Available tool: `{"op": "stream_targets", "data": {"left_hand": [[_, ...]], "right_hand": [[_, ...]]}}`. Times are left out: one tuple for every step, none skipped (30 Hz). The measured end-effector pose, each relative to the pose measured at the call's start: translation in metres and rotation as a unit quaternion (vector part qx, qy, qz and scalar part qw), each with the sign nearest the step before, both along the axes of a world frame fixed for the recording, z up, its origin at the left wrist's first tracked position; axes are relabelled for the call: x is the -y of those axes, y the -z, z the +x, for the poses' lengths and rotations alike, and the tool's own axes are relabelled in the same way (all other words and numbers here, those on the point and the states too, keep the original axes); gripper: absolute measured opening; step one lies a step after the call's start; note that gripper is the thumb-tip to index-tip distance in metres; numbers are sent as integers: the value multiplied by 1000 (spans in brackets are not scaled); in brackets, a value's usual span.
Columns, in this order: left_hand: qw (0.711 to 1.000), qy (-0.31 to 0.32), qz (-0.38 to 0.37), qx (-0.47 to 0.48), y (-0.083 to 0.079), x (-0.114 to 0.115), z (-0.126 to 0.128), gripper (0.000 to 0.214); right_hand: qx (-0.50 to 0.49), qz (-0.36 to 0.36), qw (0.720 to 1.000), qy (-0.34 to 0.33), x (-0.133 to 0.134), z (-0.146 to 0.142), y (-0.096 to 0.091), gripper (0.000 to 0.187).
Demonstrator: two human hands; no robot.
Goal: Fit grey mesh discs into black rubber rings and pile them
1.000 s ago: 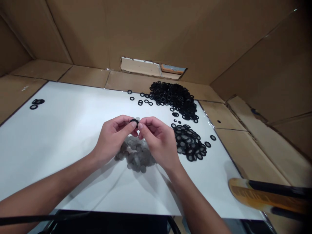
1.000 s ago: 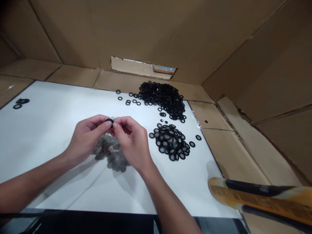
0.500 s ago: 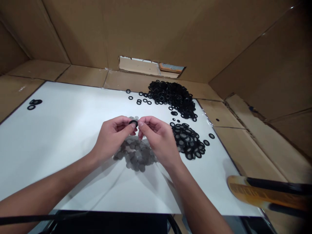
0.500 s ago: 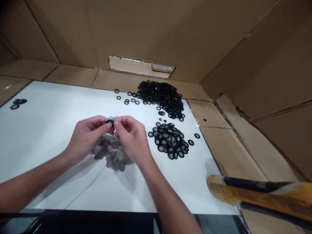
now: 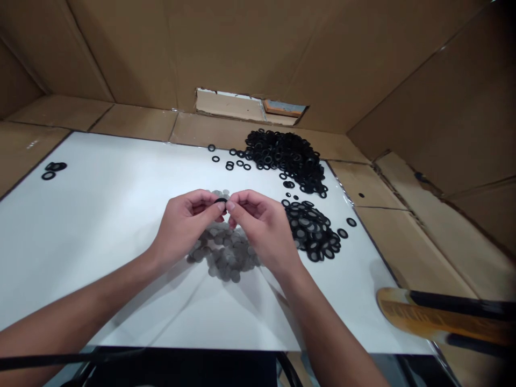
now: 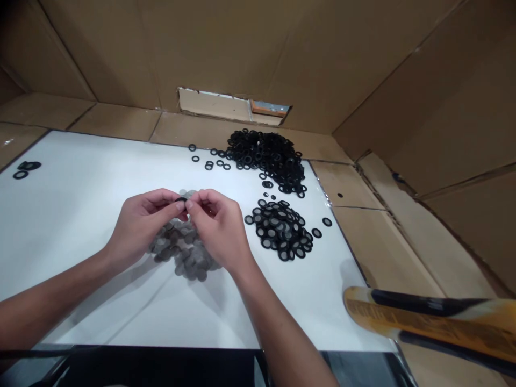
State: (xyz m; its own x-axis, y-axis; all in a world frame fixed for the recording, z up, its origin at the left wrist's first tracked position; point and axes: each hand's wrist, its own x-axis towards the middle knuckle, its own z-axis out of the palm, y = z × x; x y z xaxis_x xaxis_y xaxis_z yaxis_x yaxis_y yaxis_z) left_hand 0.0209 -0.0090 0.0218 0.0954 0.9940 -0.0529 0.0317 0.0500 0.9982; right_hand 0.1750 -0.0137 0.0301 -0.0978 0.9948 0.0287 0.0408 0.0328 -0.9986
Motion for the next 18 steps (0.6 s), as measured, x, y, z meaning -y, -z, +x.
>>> {"op": "stream_targets", "data": {"left_hand": [[1000, 1, 1, 1, 0, 0, 0, 14], [1000, 3, 3, 2, 1, 0, 0, 15], [1000, 6, 4, 3, 1, 1, 0, 16], [1000, 12, 4, 6, 1, 1, -1, 17], [1000, 18, 2, 10, 2, 1, -1, 18], [1000, 25, 1, 16, 2, 1, -1, 18], [999, 31, -2, 23, 2, 1, -1, 18], [999, 37, -4, 29, 2, 1, -1, 18], [999, 41, -7, 34, 3, 1, -2, 18], [998, 43, -10, 39, 3, 1, -2, 18], [998, 45, -14, 42, 4, 1, -2, 17], [998, 47, -18, 44, 5, 1, -2, 17], [998, 48, -23, 45, 5, 1, -2, 17], [998, 46, -26, 45, 5, 1, -3, 17], [998, 43, -28, 44, 5, 1, -3, 17], [998, 38, -29, 41, 5, 1, -3, 17], [998, 31, -29, 38, 5, 1, -3, 17], [999, 23, -26, 35, 5, 1, -3, 17]], "right_hand": [[0, 0, 1000, 3, 0, -1, 0, 17], [-1, -1, 1000, 5, 1, -2, 0, 17], [-2, -2, 1000, 8, 1, -3, 0, 17], [-3, -3, 1000, 12, 2, -5, 0, 17], [-5, -4, 1000, 18, 3, -6, 1, 17], [-6, -6, 1000, 23, 3, -8, 1, 17], [-6, -7, 1000, 30, 4, -9, 2, 17], [-6, -7, 999, 36, 4, -10, 2, 17], [-5, -8, 999, 40, 5, -11, 3, 17], [-5, -8, 999, 43, 5, -11, 3, 16], [-4, -8, 999, 45, 5, -11, 3, 16], [-2, -7, 999, 46, 5, -11, 2, 16], [1, -6, 999, 46, 5, -10, 2, 16], [5, -3, 999, 46, 5, -10, 2, 16], [11, 0, 999, 45, 5, -9, 2, 16], [16, 4, 999, 45, 5, -8, 2, 16], [20, 9, 999, 45, 5, -8, 2, 16], [22, 13, 999, 44, 5, -7, 2, 16]]}}
